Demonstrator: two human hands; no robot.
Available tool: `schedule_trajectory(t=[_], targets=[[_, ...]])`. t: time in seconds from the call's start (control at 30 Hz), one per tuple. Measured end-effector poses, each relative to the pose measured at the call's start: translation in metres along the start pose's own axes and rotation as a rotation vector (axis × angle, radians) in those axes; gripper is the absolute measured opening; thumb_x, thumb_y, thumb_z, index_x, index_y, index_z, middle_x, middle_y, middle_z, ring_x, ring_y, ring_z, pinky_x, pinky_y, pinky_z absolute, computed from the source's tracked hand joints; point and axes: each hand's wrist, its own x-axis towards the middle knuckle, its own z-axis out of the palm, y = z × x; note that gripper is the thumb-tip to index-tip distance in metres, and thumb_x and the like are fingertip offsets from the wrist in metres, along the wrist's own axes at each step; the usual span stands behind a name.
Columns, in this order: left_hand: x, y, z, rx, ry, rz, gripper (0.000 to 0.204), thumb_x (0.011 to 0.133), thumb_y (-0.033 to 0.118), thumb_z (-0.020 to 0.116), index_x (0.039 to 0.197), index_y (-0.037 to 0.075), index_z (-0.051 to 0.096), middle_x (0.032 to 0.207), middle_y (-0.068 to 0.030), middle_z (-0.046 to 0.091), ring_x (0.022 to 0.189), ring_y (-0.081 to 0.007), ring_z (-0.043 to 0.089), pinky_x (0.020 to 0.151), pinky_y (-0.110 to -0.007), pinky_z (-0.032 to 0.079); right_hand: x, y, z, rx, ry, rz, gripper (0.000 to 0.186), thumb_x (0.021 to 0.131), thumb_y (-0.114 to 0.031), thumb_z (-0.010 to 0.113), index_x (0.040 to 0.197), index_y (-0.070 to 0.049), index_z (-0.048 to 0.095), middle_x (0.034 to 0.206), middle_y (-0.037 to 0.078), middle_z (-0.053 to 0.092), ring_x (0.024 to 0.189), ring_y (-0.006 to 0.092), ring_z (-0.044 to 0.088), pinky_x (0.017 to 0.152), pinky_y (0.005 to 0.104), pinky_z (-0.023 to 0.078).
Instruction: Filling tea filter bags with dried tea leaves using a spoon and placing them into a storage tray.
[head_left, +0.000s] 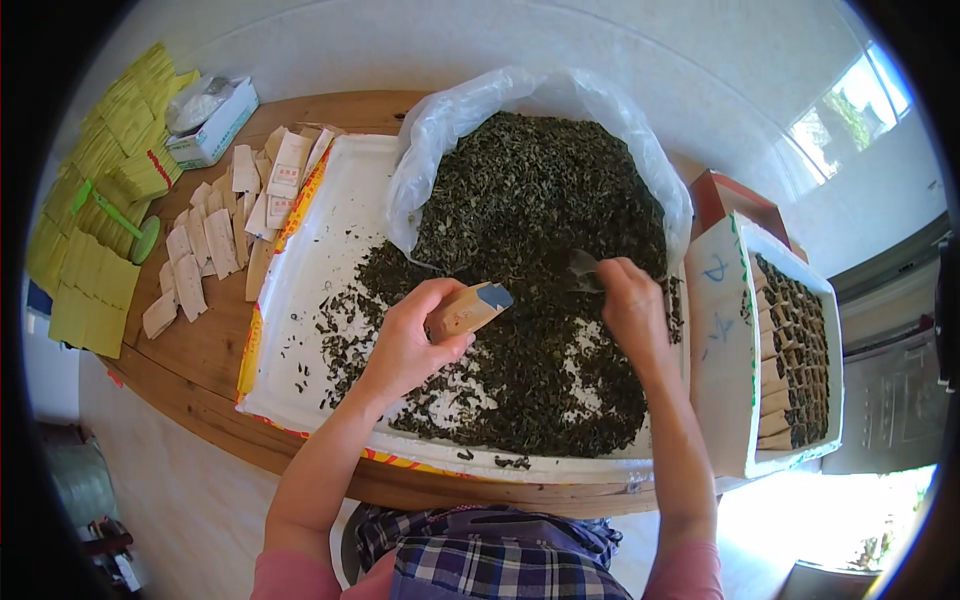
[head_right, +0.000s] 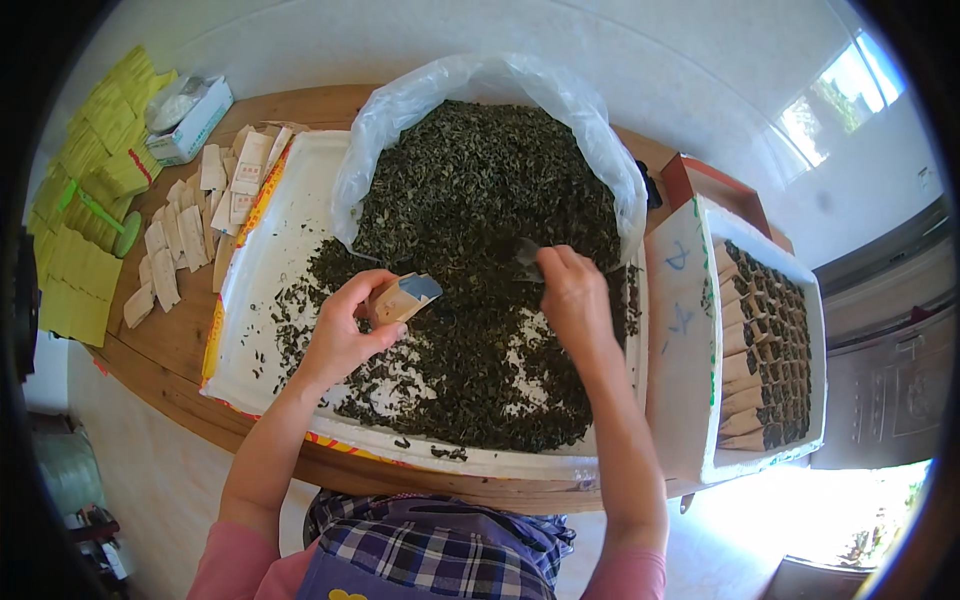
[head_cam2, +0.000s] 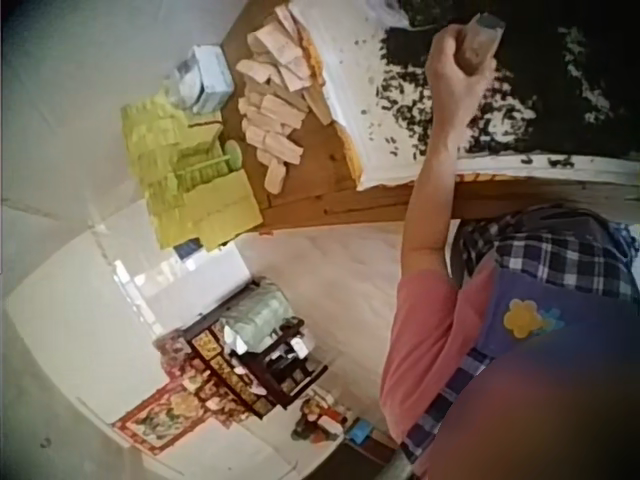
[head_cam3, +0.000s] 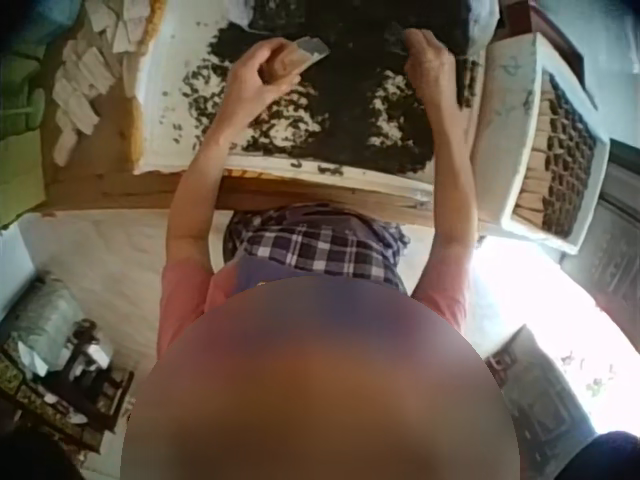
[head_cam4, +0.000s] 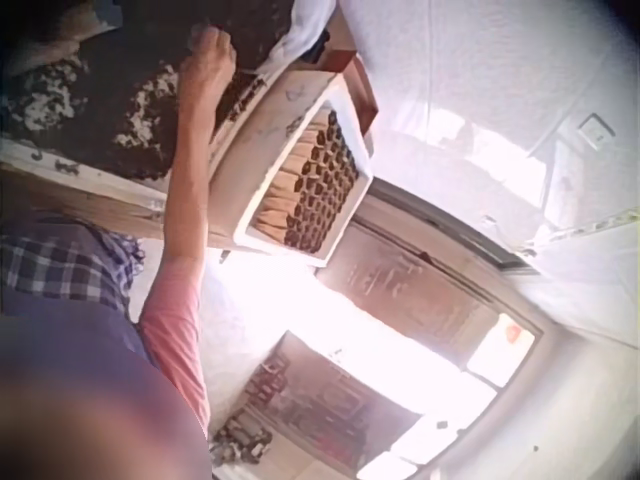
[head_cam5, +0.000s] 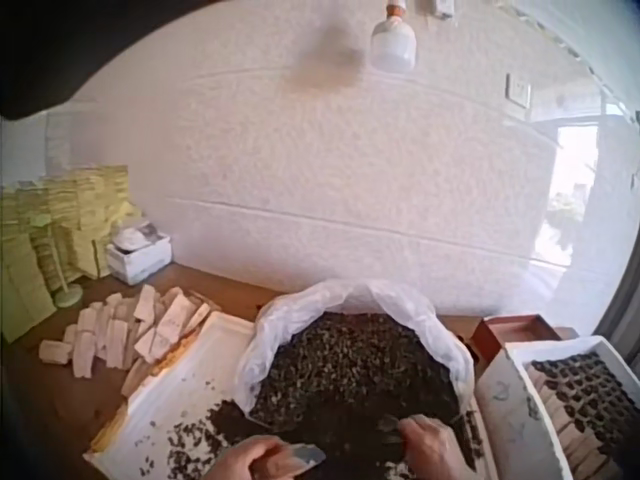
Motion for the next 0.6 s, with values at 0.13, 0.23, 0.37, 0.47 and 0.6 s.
schedule_trajectory(t=[0.13, 0.23, 0.37, 0.47, 0.6], targets=[[0.000, -0.001, -0.002, 0.007, 0.045, -0.027, 0.051, 0.075, 0.005, 0.076, 0.122, 0.003, 0.057, 0.108, -0.0045, 0.063, 0.097, -0.0125, 0.062, 0.081, -0.028, 0.051, 0.016, -0.007, 0.047, 0.370, 0.053, 0.121, 0.009, 0.086, 0.007, 0.057, 0.090, -0.001, 0.063, 0.078, 0.013, 0.064, 0.070, 0.0250, 0.068, 0.064, 0.0310, 0.051], [0.001, 0.000, -0.004, -0.008, 0.060, -0.067, 0.052, 0.075, 0.006, 0.077, 0.122, 0.003, 0.057, 0.109, -0.0052, 0.064, 0.098, -0.0133, 0.062, 0.081, -0.028, 0.052, 0.019, -0.012, 0.062, 0.648, 0.020, 0.369, 0.004, 0.090, 0.002, 0.060, 0.090, 0.000, 0.063, 0.075, 0.005, 0.064, 0.070, 0.0122, 0.066, 0.064, 0.0265, 0.051], [0.002, 0.009, -0.007, -0.111, 0.093, -0.168, 0.050, 0.074, 0.005, 0.077, 0.119, 0.001, 0.057, 0.109, -0.0101, 0.065, 0.099, -0.0205, 0.064, 0.089, -0.032, 0.051, 0.021, -0.012, 0.049, 0.757, -0.047, 0.468, 0.004, 0.092, 0.001, 0.059, 0.092, 0.001, 0.063, 0.082, 0.002, 0.064, 0.075, 0.0114, 0.065, 0.068, 0.0236, 0.050], [0.002, 0.000, -0.007, -0.003, 0.123, -0.092, 0.050, 0.073, 0.006, 0.077, 0.119, 0.000, 0.057, 0.108, -0.0119, 0.065, 0.100, -0.0227, 0.065, 0.089, -0.033, 0.050, 0.025, -0.024, 0.021, 0.831, -0.085, 0.479, 0.005, 0.093, 0.001, 0.058, 0.094, 0.001, 0.063, 0.086, 0.003, 0.065, 0.077, 0.0121, 0.065, 0.071, 0.0234, 0.050], [0.002, -0.003, -0.007, 0.075, 0.115, -0.091, 0.057, 0.072, 0.008, 0.079, 0.123, 0.003, 0.055, 0.112, -0.0097, 0.064, 0.099, -0.0171, 0.064, 0.083, -0.029, 0.051, 0.027, -0.043, -0.015, 0.821, -0.169, 0.477, 0.005, 0.094, 0.000, 0.058, 0.096, 0.002, 0.062, 0.088, 0.004, 0.065, 0.079, 0.0118, 0.064, 0.074, 0.0233, 0.050]])
